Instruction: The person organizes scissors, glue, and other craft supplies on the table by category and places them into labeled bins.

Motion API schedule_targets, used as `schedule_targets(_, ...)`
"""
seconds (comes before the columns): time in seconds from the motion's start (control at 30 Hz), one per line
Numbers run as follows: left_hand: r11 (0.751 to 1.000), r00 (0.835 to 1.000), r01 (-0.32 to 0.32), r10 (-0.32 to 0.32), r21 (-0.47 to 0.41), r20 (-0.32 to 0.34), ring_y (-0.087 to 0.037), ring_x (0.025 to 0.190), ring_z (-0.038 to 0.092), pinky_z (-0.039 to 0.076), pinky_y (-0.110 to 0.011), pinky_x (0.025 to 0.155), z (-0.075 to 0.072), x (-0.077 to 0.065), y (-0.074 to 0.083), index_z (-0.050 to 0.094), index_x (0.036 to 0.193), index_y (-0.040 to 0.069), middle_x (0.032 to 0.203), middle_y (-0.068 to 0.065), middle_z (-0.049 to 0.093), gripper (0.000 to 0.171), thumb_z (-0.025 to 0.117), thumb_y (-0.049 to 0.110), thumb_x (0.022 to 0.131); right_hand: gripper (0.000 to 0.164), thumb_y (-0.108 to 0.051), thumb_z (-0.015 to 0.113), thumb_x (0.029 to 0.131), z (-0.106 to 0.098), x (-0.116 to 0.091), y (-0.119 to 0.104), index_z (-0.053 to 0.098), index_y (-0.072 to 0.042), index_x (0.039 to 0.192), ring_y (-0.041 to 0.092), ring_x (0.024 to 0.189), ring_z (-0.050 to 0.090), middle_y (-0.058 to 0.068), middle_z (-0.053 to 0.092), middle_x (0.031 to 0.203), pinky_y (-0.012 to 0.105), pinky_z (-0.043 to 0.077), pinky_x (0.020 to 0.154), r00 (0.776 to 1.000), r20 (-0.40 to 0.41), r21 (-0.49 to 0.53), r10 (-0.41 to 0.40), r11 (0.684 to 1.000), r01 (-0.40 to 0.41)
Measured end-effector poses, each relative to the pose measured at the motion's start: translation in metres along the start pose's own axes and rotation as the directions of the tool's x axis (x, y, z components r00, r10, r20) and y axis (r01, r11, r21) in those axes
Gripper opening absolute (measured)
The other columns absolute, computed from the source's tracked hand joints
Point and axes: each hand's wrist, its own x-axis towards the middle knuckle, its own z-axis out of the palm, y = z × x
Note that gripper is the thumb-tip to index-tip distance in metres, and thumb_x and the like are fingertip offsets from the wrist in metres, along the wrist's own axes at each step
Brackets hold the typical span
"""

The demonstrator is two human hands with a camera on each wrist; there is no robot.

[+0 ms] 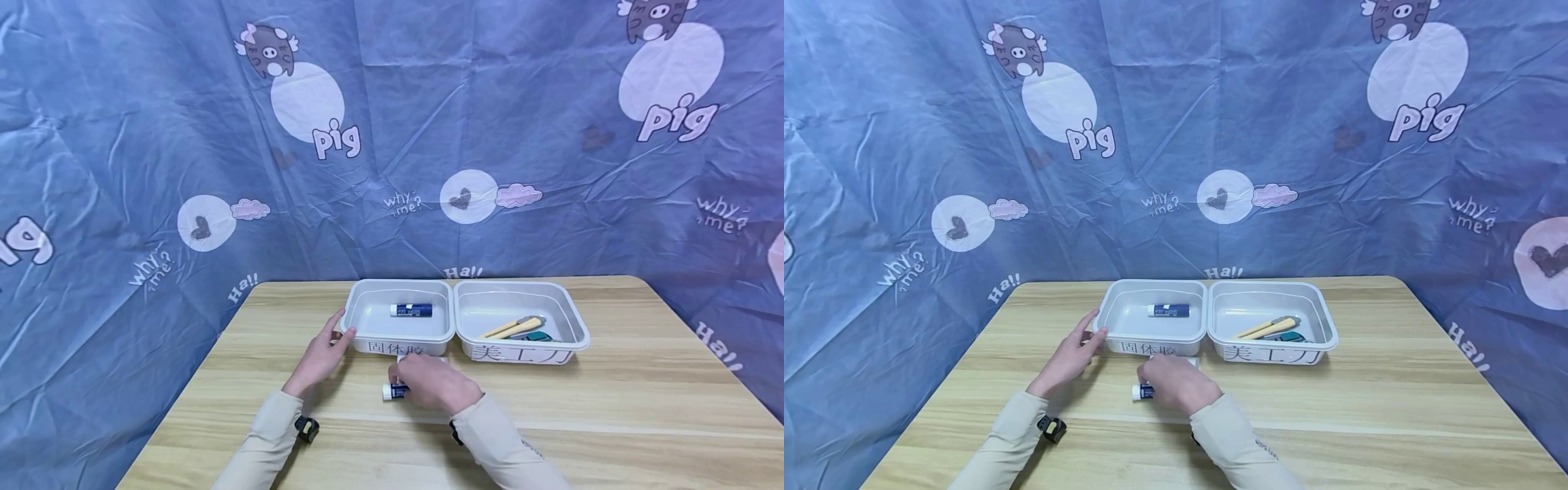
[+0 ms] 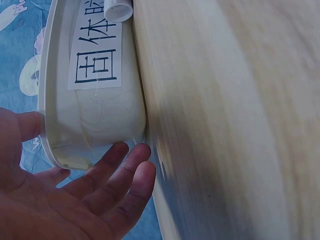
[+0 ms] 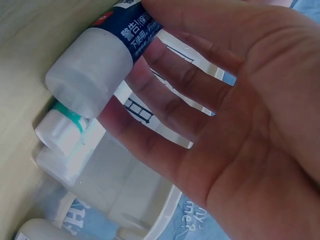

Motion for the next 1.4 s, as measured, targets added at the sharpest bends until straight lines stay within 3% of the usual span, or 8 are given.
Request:
schedule_targets(0.2,1.000,1.000,0.000,0.000,-0.016,0.008,-0.024,0.090,0.066,0.054,-0.034,0.073,0.000,0.000,0.001,0.031,0.161,0.013,0.115,-0.019,0.069,0.068,0.056,0.042,0.105,0.028,-0.003,0.082,0.080,-0.005,-0.002,0.000,0.075,-0.016,0.104,0.016,0.089,0.069,0.001,0.074,0.099,0.031,0.058,0.081,1.000,-0.010,0.018,-0.021,1.000,0.021)
schedule_targets(0.63,1.000,1.000,-0.001,0.001,-0.004,0.001,-0.025,0.092,0.067,0.054,-0.036,0.075,-0.001,-0.002,0.002,0.031,0.161,0.011,0.114,-0.019,0.070,0.068,0.055,0.042,0.105,0.022,-0.008,0.082,0.084,-0.012,0.000,0.004,0.074,-0.016,0.104,0.011,0.086,0.068,-0.002,0.073,0.096,0.025,0.057,0.078,0.978,-0.134,-0.040,-0.159,0.987,0.155)
schedule_targets(0.97,1.000,1.000,-0.020,0.020,0.012,-0.007,-0.029,0.098,0.069,0.056,-0.044,0.083,0.000,-0.003,0.001,0.033,0.160,0.009,0.113,-0.019,0.071,0.067,0.056,0.041,0.105,0.033,-0.006,0.077,0.088,-0.017,-0.001,0.002,0.074,-0.017,0.119,0.014,0.099,0.070,0.000,0.074,0.110,0.029,0.058,0.087,0.957,-0.217,-0.047,-0.193,0.981,0.187)
schedule_targets(1.13,1.000,1.000,-0.021,0.021,0.004,-0.007,-0.030,0.100,0.069,0.056,-0.045,0.085,0.001,-0.003,0.001,0.033,0.160,0.009,0.113,-0.019,0.071,0.067,0.056,0.040,0.105,0.037,-0.006,0.077,0.088,-0.020,-0.002,0.000,0.073,-0.020,0.122,0.017,0.098,0.070,0.000,0.073,0.108,0.034,0.059,0.084,0.945,-0.266,-0.052,-0.188,0.982,0.180)
schedule_targets(1.4,1.000,1.000,-0.023,0.023,0.000,-0.004,-0.028,0.097,0.068,0.056,-0.040,0.079,-0.001,-0.003,0.001,0.032,0.160,0.009,0.114,-0.019,0.071,0.068,0.055,0.043,0.105,0.034,-0.010,0.078,0.089,-0.023,-0.004,0.000,0.072,-0.020,0.121,0.018,0.097,0.067,0.000,0.070,0.105,0.035,0.058,0.082,0.928,-0.316,-0.091,-0.196,0.980,0.176)
